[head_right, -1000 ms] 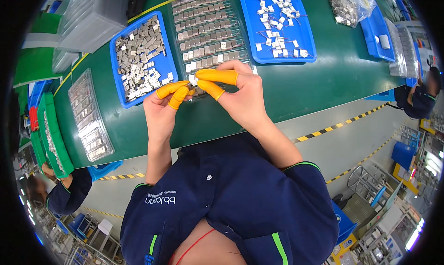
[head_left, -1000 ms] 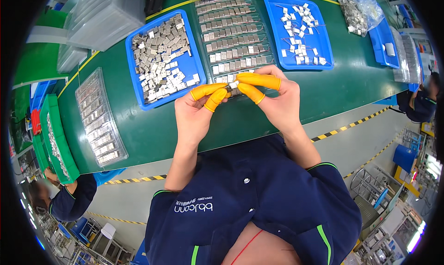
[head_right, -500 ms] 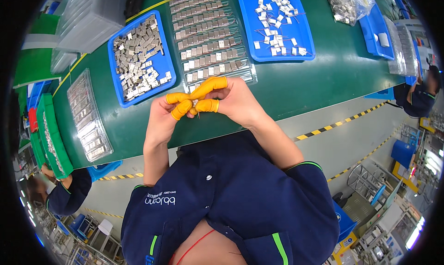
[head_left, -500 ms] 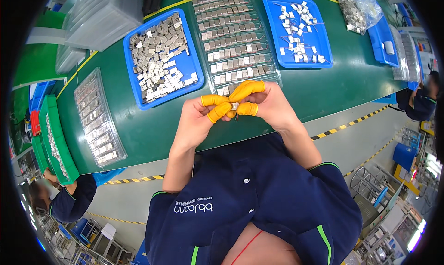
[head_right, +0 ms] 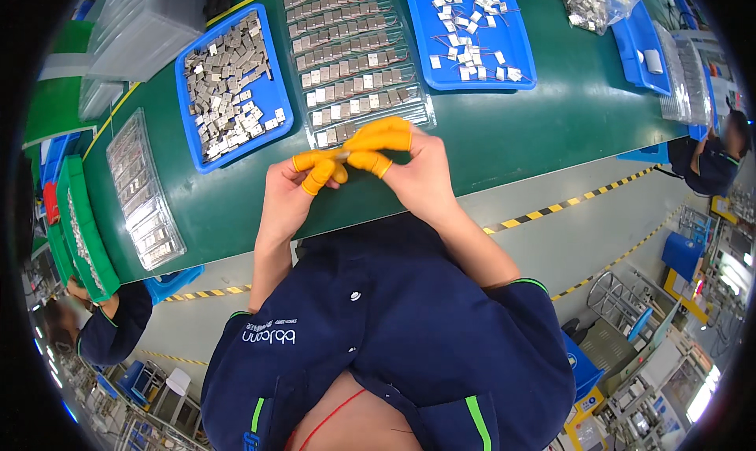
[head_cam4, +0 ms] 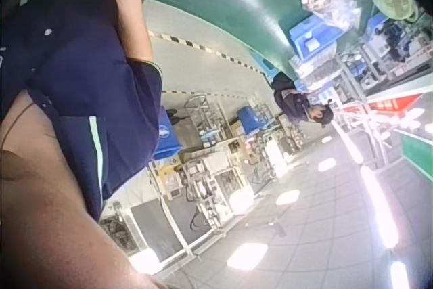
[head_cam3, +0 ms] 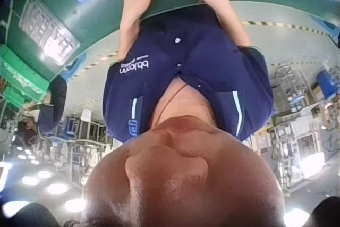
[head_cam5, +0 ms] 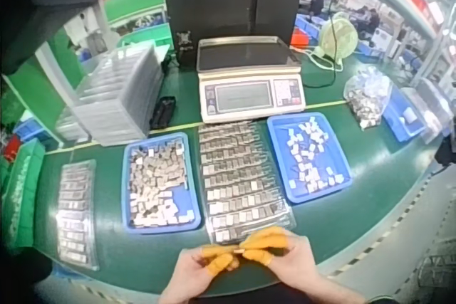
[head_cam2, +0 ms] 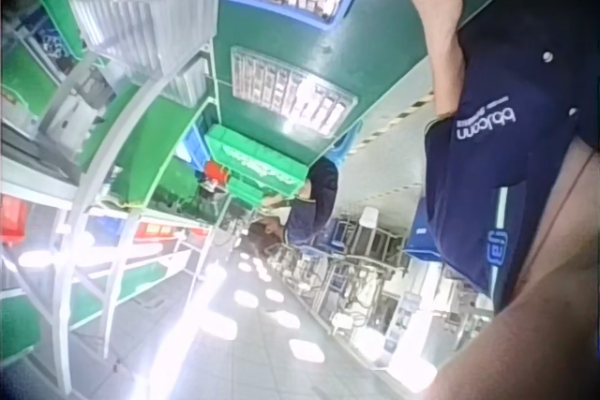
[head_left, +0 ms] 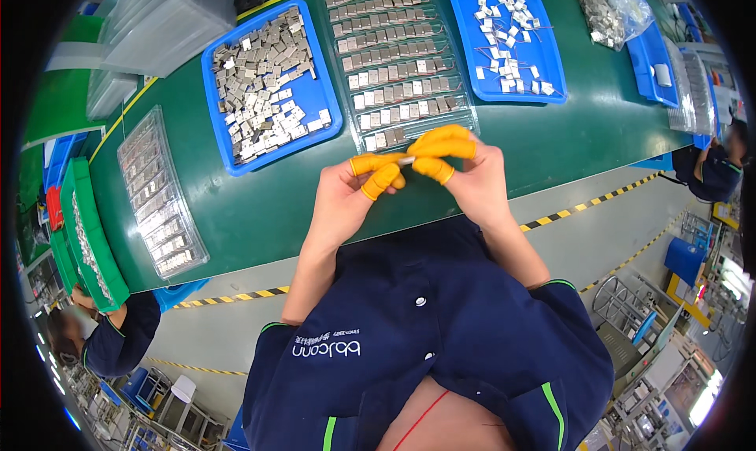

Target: The person picks small silver metal components and white plastic pieces from blue trays on a green workbench. They join the two parts together by hand and place the assembled units into a clear plastic tray. The process is repeated continuously throughout the clip.

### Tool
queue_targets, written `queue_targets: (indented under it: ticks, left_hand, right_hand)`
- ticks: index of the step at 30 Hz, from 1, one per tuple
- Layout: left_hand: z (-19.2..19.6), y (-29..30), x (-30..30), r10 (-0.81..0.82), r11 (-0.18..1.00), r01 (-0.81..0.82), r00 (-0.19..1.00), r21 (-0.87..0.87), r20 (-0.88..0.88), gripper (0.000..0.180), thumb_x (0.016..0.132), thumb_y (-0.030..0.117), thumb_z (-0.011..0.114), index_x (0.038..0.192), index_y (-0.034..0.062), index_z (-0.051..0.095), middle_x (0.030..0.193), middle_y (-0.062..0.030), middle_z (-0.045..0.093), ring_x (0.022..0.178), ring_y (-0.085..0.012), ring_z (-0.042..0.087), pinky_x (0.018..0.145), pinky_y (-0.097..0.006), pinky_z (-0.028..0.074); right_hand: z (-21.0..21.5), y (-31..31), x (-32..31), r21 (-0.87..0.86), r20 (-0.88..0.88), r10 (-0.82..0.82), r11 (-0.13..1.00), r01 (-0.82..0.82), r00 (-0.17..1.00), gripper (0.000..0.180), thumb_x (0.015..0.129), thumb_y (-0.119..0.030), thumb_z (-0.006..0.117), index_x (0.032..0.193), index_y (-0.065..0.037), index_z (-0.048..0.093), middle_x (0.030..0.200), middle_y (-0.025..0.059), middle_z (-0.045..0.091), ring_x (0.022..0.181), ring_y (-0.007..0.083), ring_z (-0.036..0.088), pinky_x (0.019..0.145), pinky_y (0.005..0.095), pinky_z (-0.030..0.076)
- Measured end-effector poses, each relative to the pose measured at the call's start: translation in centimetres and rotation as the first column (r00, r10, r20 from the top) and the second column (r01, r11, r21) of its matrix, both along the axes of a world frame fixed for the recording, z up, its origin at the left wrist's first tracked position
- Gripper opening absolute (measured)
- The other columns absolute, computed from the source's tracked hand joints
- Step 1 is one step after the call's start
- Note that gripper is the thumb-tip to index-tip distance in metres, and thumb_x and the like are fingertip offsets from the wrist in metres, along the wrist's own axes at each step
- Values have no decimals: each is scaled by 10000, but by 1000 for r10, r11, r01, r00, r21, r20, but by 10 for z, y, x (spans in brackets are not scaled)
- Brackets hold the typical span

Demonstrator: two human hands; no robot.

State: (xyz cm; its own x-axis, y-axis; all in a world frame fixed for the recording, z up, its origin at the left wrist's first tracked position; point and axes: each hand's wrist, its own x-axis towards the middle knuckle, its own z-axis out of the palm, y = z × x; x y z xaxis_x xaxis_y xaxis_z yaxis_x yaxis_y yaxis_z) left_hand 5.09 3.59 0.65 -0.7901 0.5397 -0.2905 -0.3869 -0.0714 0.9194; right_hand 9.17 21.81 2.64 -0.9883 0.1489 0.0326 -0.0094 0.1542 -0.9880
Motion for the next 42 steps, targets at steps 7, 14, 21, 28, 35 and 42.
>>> queue_targets:
  ticks: [7, 14, 21, 28, 35, 42]
  left_hand:
    - [-8, -31, -3, 237, 902, -330, 917, -278, -321, 171, 831, 46, 620, 985, -11, 665, 821, -42, 631, 681, -75, 559, 649, -202, 441]
    - [-2, -47, -7, 337, 834, -463, 858, -300, -388, 174, 833, 28, 609, 991, -28, 653, 868, -54, 653, 699, -76, 567, 655, -203, 448]
    - [-4, -36, -13, 305, 836, -458, 845, -302, -439, 172, 807, 10, 625, 972, -2, 672, 811, -44, 648, 670, -66, 548, 635, -206, 437]
    - [5, -35, -43, 112, 691, -585, 667, -424, -736, 236, 732, 55, 705, 968, 52, 685, 819, -48, 652, 712, -127, 570, 676, -252, 455]
    - [2, -36, -84, -124, 593, -613, 572, -523, -811, 268, 698, 148, 738, 950, 70, 692, 840, -95, 634, 764, -228, 564, 696, -338, 456]
    - [-13, -21, -106, -160, 424, -567, 721, -706, -674, 262, 699, 200, 736, 892, 28, 692, 752, -118, 611, 667, -259, 581, 627, -359, 462]
  right_hand:
    - [-22, 8, -15, 701, -371, -5, 655, 283, 929, 200, 598, -83, 737, 792, -120, 709, 824, -7, 634, 872, 197, 545, 844, 364, 397]
    - [-42, 10, -11, 689, -354, -11, 673, 269, 935, 189, 604, -69, 721, 784, -122, 712, 817, -12, 640, 869, 190, 555, 838, 351, 392]
    - [-40, 14, -13, 663, -369, 47, 713, 228, 928, 196, 631, -69, 717, 821, -115, 708, 852, -8, 645, 878, 185, 558, 831, 347, 397]
    - [-23, 65, -28, 725, -433, -130, 537, 430, 892, 228, 721, -56, 659, 946, -97, 669, 940, 56, 637, 874, 248, 542, 803, 358, 402]
    - [-22, 109, -64, 898, -224, 16, 392, 200, 974, 199, 712, -111, 672, 905, -74, 704, 898, 88, 634, 831, 253, 532, 781, 358, 417]
    - [-15, 109, -65, 857, -128, -83, 492, 153, 988, 199, 663, -140, 725, 846, -65, 702, 814, 89, 638, 825, 249, 542, 761, 354, 420]
